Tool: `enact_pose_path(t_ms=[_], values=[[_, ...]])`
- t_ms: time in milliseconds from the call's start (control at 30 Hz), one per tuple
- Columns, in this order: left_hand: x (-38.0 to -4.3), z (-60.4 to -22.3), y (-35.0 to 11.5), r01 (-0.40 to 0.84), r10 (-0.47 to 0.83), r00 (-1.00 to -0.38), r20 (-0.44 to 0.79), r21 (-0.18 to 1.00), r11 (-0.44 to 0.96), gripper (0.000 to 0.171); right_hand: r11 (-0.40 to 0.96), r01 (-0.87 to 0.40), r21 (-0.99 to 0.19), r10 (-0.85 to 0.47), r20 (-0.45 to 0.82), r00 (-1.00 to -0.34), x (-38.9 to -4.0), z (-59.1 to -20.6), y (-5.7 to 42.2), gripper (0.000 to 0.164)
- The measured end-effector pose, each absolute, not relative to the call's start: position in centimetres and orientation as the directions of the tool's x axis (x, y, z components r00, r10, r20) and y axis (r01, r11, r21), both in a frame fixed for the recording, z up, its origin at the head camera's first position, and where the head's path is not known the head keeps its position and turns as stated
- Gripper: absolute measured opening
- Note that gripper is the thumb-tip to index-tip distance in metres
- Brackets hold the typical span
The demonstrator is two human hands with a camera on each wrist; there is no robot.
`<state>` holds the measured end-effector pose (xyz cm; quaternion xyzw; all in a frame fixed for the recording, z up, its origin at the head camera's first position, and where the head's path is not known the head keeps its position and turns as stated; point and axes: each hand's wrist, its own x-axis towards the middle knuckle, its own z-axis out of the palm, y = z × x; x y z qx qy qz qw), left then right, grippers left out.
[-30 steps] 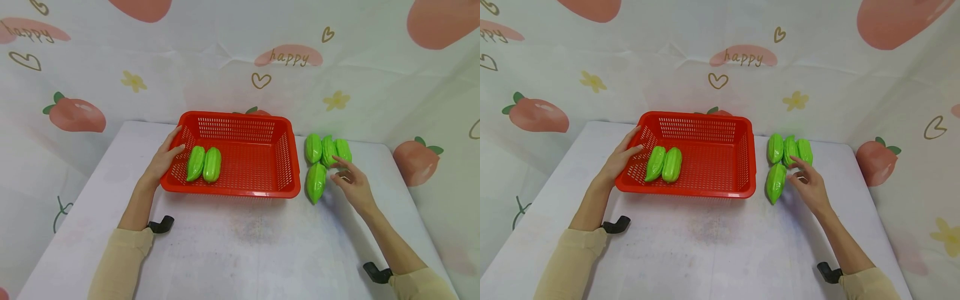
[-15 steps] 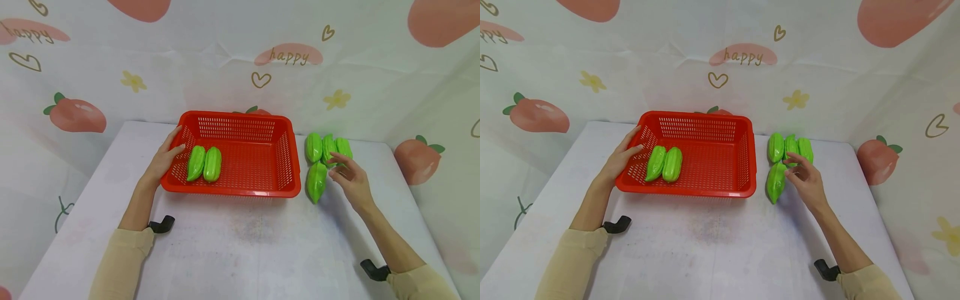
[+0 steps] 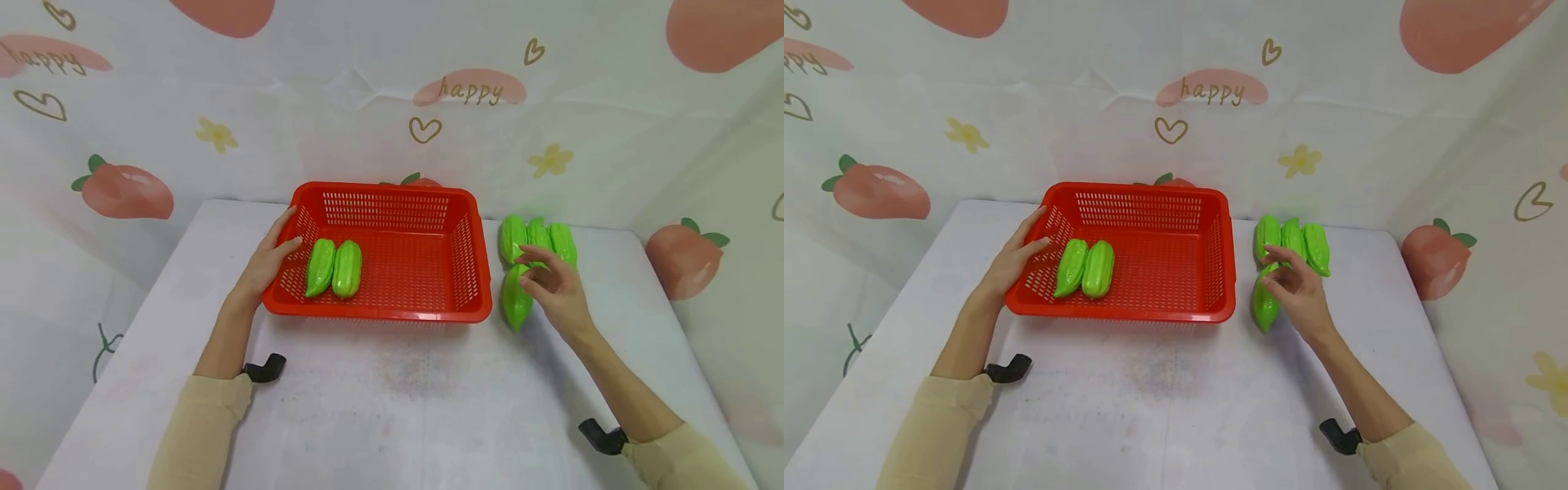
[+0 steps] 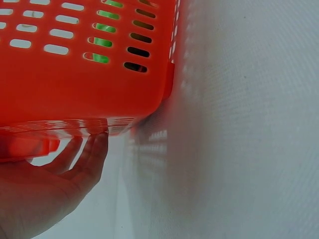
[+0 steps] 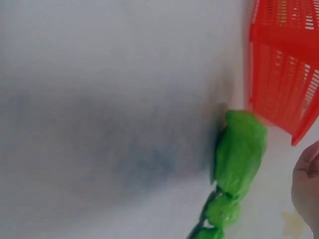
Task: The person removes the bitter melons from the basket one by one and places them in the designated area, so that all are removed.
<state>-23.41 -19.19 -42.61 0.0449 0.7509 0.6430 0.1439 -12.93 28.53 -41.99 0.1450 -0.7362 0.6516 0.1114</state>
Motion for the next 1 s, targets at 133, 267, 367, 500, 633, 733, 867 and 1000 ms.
enact_pose_path(t_ms=[133,267,367,500,633,733,867,1000], values=[[-23.2,-42.7,-19.2,-0.117,0.252,-0.955,-0.157,0.979,0.168,0.061,0.104,-0.348,-0.932,-0.104,0.338,-0.935,-13.2,-41.9,27.6,0.046],[-23.1,-42.9,-19.3,-0.121,0.247,-0.956,-0.160,0.979,0.167,0.061,0.098,-0.348,-0.932,-0.134,0.334,-0.933,-13.4,-41.6,26.9,0.047],[-23.0,-43.0,-19.3,-0.125,0.245,-0.956,-0.163,0.979,0.164,0.060,0.104,-0.357,-0.928,-0.150,0.340,-0.928,-13.5,-41.3,26.5,0.048],[-23.0,-43.0,-19.3,-0.127,0.242,-0.956,-0.164,0.979,0.160,0.060,0.134,-0.343,-0.930,-0.166,0.320,-0.933,-13.7,-40.9,25.9,0.048],[-23.1,-43.0,-19.3,-0.120,0.242,-0.957,-0.160,0.978,0.170,0.061,0.138,-0.322,-0.936,-0.177,0.297,-0.938,-14.1,-40.6,25.5,0.048],[-23.2,-42.9,-19.3,-0.107,0.247,-0.958,-0.148,0.979,0.174,0.061,0.129,-0.323,-0.938,-0.197,0.295,-0.935,-14.5,-40.3,25.1,0.048],[-23.3,-42.8,-19.2,-0.094,0.249,-0.959,-0.138,0.979,0.180,0.061,0.118,-0.342,-0.932,-0.233,0.309,-0.922,-15.0,-39.8,24.3,0.048],[-23.3,-42.7,-19.1,-0.089,0.247,-0.960,-0.135,0.978,0.188,0.060,0.109,-0.346,-0.932,-0.253,0.310,-0.916,-15.4,-39.5,23.4,0.047]])
